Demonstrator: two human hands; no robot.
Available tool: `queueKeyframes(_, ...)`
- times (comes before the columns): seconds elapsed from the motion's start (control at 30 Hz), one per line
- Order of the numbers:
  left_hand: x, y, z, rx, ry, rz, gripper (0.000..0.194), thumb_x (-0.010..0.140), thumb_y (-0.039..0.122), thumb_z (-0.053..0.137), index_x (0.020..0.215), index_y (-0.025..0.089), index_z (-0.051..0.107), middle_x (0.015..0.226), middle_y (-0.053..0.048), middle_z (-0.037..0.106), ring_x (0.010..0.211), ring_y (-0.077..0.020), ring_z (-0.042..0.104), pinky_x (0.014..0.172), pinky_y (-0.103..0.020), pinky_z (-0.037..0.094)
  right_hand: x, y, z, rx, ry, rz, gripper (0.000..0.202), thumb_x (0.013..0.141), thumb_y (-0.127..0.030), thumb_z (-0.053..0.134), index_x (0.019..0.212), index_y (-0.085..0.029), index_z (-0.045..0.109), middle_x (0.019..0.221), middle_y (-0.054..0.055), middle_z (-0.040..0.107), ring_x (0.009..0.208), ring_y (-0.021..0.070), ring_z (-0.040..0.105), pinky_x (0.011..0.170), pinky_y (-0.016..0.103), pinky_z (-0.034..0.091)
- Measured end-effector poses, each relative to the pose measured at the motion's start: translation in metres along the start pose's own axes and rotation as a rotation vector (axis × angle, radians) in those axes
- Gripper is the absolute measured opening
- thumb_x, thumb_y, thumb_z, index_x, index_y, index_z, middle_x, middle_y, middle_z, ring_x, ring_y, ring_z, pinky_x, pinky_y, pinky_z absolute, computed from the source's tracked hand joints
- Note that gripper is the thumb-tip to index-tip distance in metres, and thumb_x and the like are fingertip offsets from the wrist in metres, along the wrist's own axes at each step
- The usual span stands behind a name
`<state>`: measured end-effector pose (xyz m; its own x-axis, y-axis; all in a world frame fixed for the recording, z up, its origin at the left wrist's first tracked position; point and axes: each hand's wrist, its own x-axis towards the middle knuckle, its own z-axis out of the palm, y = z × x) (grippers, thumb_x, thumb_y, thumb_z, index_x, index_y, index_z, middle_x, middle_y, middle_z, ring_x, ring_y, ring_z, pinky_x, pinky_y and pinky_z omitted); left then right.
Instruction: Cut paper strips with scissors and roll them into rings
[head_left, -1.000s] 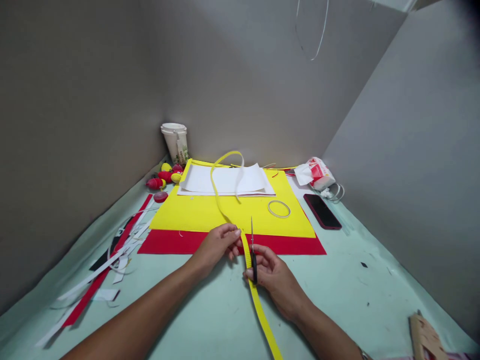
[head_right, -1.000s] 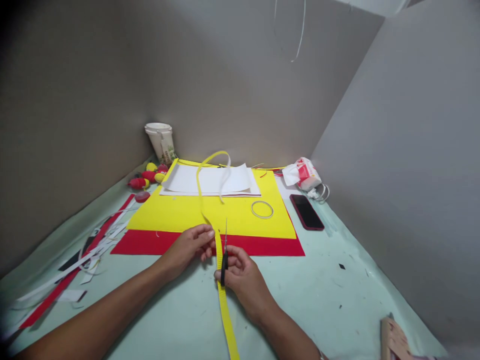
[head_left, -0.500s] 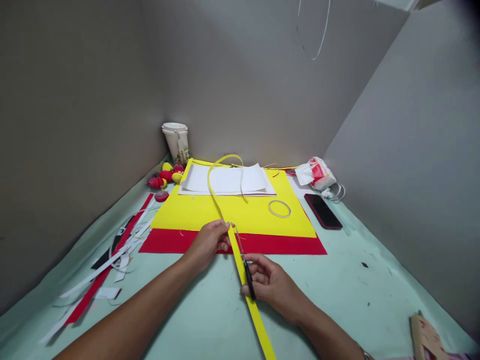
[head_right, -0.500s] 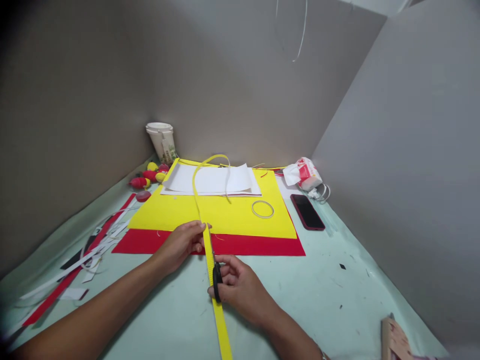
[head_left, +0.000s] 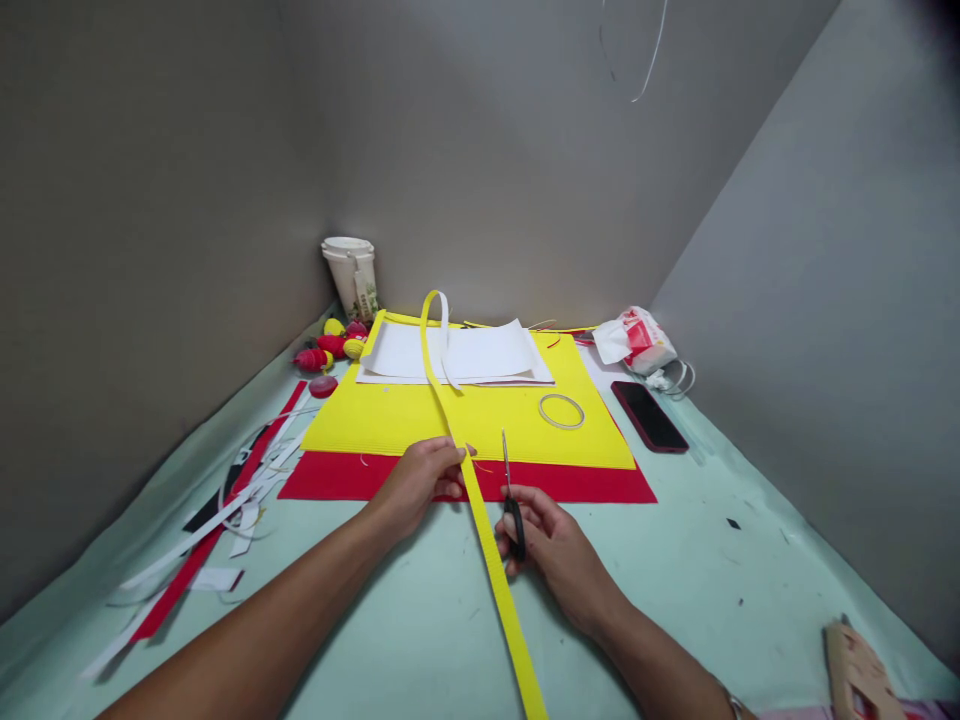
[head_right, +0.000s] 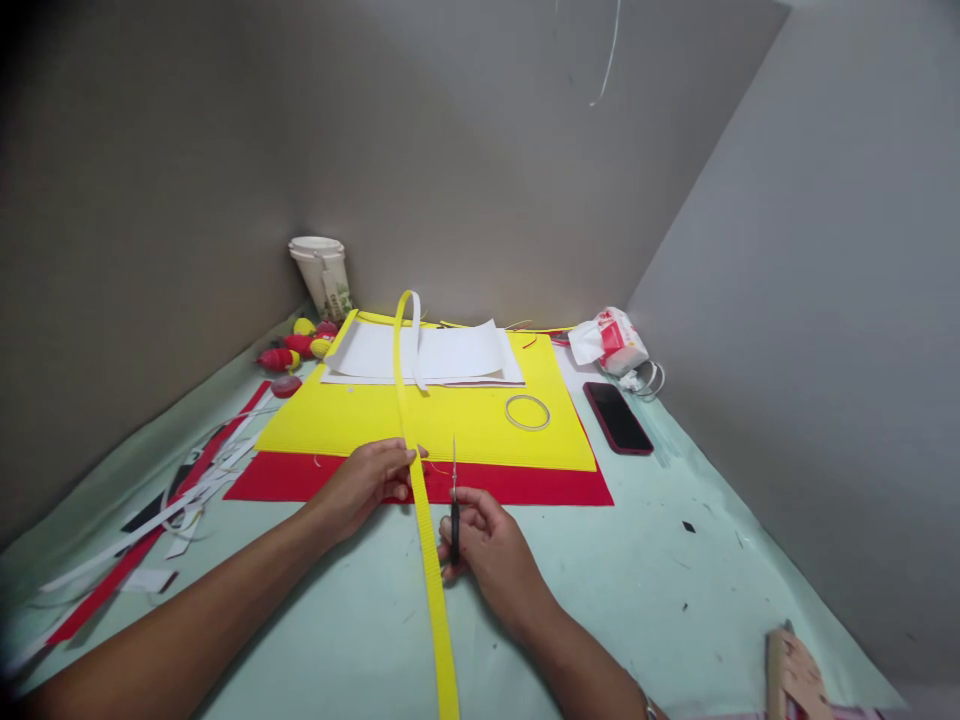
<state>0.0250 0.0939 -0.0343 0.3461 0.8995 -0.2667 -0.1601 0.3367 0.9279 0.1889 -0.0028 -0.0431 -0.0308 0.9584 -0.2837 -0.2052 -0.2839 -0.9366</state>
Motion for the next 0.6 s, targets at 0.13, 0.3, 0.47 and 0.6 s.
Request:
queueKeyframes(0.13,0.0011,-0.0015,-0.0002,0.006,0.030,0.000,0.024,0.073,0.034,0.067,0.079,0.011,0.064,0.062,-0.002,0.061,0.050,-0.0102,0.054,0.046,-0.021,0.042,-0.0011,-0.0013,0.0002,-0.022,-0.006,0.014,0.045,0.071,-0.038,0.073,0.108,-0.018,0.056,0.074,0.000,0.061,0.067,0.0154,0.061,0.053,0.026,0.050)
queueKeyframes(0.3,0.0029,-0.0036,-0.0011,0.001,0.039,0.017,0.023,0.073,0.033,0.071,0.070,0.012,0.061,0.057,0.001,0.055,0.048,-0.0078,0.050,0.046,-0.019,0.041,-0.0025,-0.0022,0.0003,-0.039,-0.040,0.002,0.044,0.075,-0.041,0.069,0.108,-0.016,0.055,0.074,0.000,0.060,0.063,0.0142,0.061,0.051,0.025,0.050)
queueKeyframes(0.47,0.0024,-0.0027,-0.0019,-0.004,0.032,0.020,0.024,0.073,0.034,0.072,0.074,0.012,0.063,0.061,-0.001,0.058,0.053,-0.0090,0.054,0.050,-0.020,0.044,-0.0015,-0.0002,-0.0006,-0.050,-0.054,0.010,0.044,0.077,-0.044,0.066,0.110,-0.016,0.055,0.076,0.001,0.062,0.061,0.0134,0.060,0.048,0.024,0.048)
queueKeyframes(0.6,0.0010,0.0004,-0.0007,-0.036,-0.029,0.005,0.022,0.076,0.032,0.070,0.075,0.011,0.062,0.069,-0.004,0.063,0.060,-0.0096,0.058,0.059,-0.020,0.049,-0.0006,0.0025,-0.0022,-0.074,-0.049,-0.013,0.039,0.081,-0.043,0.062,0.110,-0.018,0.055,0.076,0.000,0.060,0.061,0.0126,0.058,0.048,0.023,0.049)
